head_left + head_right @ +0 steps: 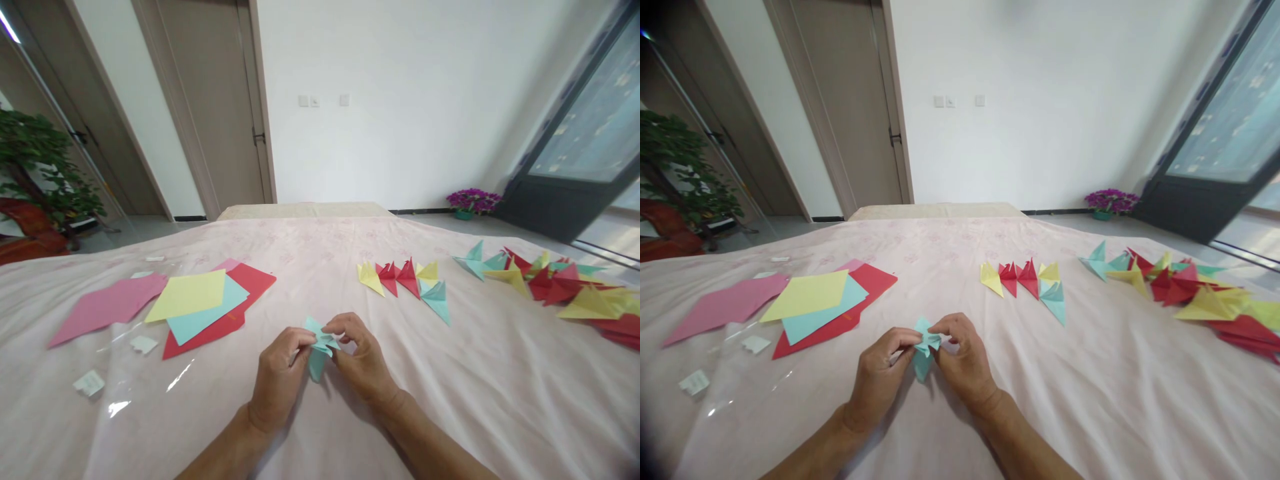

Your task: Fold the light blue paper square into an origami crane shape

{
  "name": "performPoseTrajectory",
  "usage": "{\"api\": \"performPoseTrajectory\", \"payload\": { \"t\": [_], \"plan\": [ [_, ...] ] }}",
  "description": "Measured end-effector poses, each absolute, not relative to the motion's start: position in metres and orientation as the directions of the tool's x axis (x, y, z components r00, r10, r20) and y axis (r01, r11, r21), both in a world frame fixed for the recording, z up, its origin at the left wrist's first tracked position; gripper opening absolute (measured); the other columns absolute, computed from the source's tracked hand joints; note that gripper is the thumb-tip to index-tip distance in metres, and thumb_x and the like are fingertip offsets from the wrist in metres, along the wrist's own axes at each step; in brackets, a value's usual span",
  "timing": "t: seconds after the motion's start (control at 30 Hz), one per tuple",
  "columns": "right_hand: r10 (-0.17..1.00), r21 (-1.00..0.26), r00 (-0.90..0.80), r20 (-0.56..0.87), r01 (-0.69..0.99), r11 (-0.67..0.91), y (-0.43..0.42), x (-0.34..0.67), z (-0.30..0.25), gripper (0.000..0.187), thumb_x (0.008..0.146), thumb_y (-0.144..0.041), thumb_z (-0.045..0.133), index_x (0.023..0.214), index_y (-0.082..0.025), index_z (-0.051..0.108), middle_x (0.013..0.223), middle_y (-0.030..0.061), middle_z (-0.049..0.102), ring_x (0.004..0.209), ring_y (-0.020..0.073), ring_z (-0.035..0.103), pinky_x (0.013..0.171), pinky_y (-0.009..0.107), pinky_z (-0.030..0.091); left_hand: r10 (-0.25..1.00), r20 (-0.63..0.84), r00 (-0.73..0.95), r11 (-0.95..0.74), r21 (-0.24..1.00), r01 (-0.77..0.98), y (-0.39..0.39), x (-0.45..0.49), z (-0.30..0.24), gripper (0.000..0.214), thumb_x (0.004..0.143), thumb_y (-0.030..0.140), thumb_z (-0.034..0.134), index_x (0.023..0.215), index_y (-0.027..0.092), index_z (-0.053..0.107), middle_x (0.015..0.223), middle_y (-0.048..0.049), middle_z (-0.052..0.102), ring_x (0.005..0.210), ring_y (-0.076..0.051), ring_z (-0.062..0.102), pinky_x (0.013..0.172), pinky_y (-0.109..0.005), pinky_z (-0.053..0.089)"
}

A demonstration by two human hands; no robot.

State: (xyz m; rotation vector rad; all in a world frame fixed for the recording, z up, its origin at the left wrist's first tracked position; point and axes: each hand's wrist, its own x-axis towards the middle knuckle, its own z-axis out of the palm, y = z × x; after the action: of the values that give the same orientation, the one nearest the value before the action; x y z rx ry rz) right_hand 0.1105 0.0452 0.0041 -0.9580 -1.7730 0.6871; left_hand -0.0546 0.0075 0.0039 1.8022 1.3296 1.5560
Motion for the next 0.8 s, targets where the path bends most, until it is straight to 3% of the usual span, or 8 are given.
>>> {"api": "performPoseTrajectory", "payload": {
  "t": [0.1, 0.17, 0.27, 0.33, 0.5, 0.67, 0.8],
  "plan": [
    [0.872, -0.758, -0.292, 0.392, 0.435, 0.486, 0.046, 0.113, 0.001, 0.022, 0.076, -0.005, 0.058, 0.081, -0.022, 0.070, 0.086, 0.0025, 0.065, 0.084, 0.0179, 0.059, 0.075, 0.029, 0.045, 0.923, 0.366, -0.119, -0.279, 0.849, 0.449, 0.012, -0.054, 0.000, 0.008, 0.083, 0.019, 0.064, 0.083, 0.023, 0.071, 0.084, -0.0028, 0.073, 0.079, -0.020, 0.067, 0.073, -0.029, 0.051],
    [0.875, -0.714, -0.331, 0.353, 0.509, 0.480, 0.047, 0.113, -0.002, 0.021, 0.075, -0.004, 0.058, 0.079, -0.021, 0.069, 0.083, 0.0016, 0.064, 0.084, 0.0183, 0.058, 0.078, 0.030, 0.044, 0.943, 0.318, -0.103, -0.208, 0.801, 0.562, 0.014, -0.055, -0.001, 0.010, 0.080, 0.017, 0.065, 0.082, 0.024, 0.072, 0.086, -0.0032, 0.073, 0.083, -0.023, 0.067, 0.077, -0.033, 0.050],
    [0.864, -0.652, -0.375, 0.336, 0.570, 0.501, 0.048, 0.113, -0.003, 0.018, 0.076, -0.005, 0.061, 0.082, -0.021, 0.068, 0.085, 0.0016, 0.064, 0.086, 0.0191, 0.057, 0.081, 0.031, 0.042, 0.937, 0.348, 0.000, -0.247, 0.667, 0.702, 0.017, -0.058, -0.002, 0.015, 0.079, 0.016, 0.067, 0.087, 0.027, 0.074, 0.103, -0.0052, 0.075, 0.108, -0.029, 0.064, 0.097, -0.044, 0.044],
    [0.858, -0.623, -0.394, 0.328, 0.593, 0.510, 0.047, 0.112, -0.002, 0.018, 0.078, -0.006, 0.061, 0.086, -0.021, 0.068, 0.087, 0.0022, 0.064, 0.087, 0.0195, 0.056, 0.081, 0.032, 0.042, 0.933, 0.352, 0.073, -0.286, 0.604, 0.744, 0.018, -0.060, -0.003, 0.023, 0.081, 0.020, 0.067, 0.101, 0.028, 0.074, 0.120, -0.0059, 0.071, 0.125, -0.032, 0.055, 0.109, -0.050, 0.034],
    [0.849, -0.584, -0.426, 0.312, 0.619, 0.525, 0.046, 0.111, 0.005, 0.017, 0.081, -0.007, 0.058, 0.083, -0.021, 0.067, 0.091, 0.0036, 0.063, 0.089, 0.0199, 0.055, 0.081, 0.032, 0.042, 0.949, 0.261, 0.175, -0.295, 0.546, 0.784, 0.021, -0.069, -0.005, 0.039, 0.087, 0.035, 0.063, 0.126, 0.032, 0.064, 0.143, -0.0046, 0.056, 0.140, -0.034, 0.039, 0.115, -0.056, 0.019],
    [0.838, -0.638, -0.441, 0.320, 0.554, 0.535, 0.049, 0.116, 0.002, 0.033, 0.073, 0.001, 0.048, 0.084, -0.022, 0.069, 0.091, 0.0036, 0.065, 0.090, 0.0198, 0.058, 0.085, 0.033, 0.044, 0.941, 0.313, 0.125, -0.284, 0.538, 0.794, 0.023, -0.071, -0.009, 0.037, 0.083, 0.031, 0.069, 0.119, 0.028, 0.065, 0.140, -0.0065, 0.058, 0.136, -0.033, 0.043, 0.114, -0.052, 0.023],
    [0.901, -0.747, -0.305, 0.307, 0.510, 0.427, 0.058, 0.121, -0.001, 0.040, 0.072, 0.000, 0.043, 0.090, -0.021, 0.072, 0.094, 0.0050, 0.069, 0.092, 0.0196, 0.062, 0.087, 0.033, 0.047, 0.925, 0.371, 0.080, -0.296, 0.574, 0.764, 0.024, -0.070, -0.008, 0.020, 0.076, 0.024, 0.073, 0.096, 0.025, 0.069, 0.120, -0.0073, 0.066, 0.116, -0.030, 0.056, 0.102, -0.045, 0.039]
  ]
}}
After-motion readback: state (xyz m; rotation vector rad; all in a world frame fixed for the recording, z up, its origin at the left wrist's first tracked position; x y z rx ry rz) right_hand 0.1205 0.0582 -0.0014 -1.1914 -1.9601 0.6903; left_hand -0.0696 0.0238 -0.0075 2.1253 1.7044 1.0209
